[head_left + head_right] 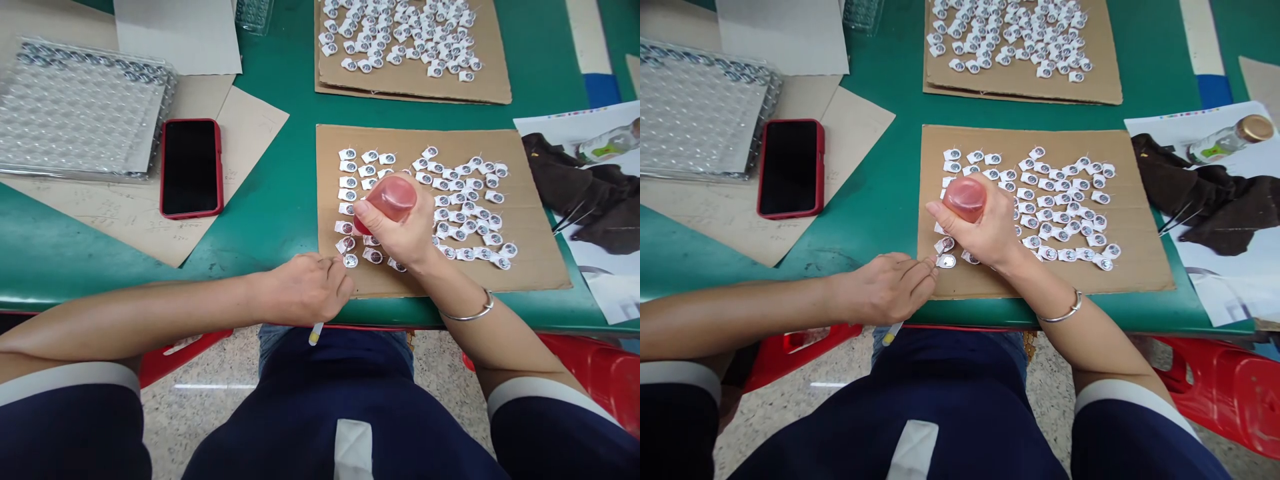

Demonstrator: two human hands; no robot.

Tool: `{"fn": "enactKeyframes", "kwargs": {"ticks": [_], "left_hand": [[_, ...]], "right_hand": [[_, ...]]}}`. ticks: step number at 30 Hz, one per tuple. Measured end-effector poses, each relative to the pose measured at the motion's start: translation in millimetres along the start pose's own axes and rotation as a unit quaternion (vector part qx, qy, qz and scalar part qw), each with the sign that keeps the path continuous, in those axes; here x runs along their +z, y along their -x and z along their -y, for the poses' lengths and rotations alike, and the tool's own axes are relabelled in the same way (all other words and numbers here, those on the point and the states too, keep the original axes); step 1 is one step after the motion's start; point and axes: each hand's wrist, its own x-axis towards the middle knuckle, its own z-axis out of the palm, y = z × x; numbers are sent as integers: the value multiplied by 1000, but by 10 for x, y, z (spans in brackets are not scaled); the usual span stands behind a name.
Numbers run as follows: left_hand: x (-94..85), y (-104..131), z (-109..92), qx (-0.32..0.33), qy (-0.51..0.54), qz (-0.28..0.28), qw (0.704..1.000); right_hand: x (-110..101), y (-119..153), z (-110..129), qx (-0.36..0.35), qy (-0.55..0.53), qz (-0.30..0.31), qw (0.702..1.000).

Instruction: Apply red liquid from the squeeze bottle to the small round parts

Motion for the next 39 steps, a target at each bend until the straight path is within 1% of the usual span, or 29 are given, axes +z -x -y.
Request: {"fn": "enactKeyframes", "kwargs": {"ticks": [3, 5, 7, 9, 11, 14, 17, 20, 22, 28, 39], "left_hand": [[10, 20, 16, -7, 17, 10, 1000], [10, 32, 39, -14, 37, 23, 999], [4, 38, 69, -25, 61, 35, 997], [-6, 39, 100, -38, 82, 43, 995], [-17, 37, 124, -44, 97, 47, 993], [-26, 36, 134, -53, 104, 65, 991], [-24, 41, 122, -58, 102, 80, 990], [-22, 42, 114, -59, 100, 77, 990], [-26, 40, 116, -58, 101, 71, 991], [-36, 33, 118, -57, 103, 79, 990], [-11, 41, 96, -59, 92, 46, 993]], "right_hand": [[-48, -36, 27, 35, -26, 15, 999], [-137, -76, 103, 68, -62, 17, 996], [-252, -102, 215, 76, -108, -8, 991], [-354, -81, 319, 53, -158, -51, 985], [-403, 7, 366, 39, -181, -85, 979], [-353, 232, 288, 63, -182, -117, 974], [-213, 450, 118, 80, -199, -149, 965], [-90, 558, 9, 94, -160, -172, 967], [-49, 567, -2, 91, -134, -174, 971], [-44, 495, 56, 35, -98, -187, 977], [-39, 545, 25, 77, -71, -134, 985]]}}
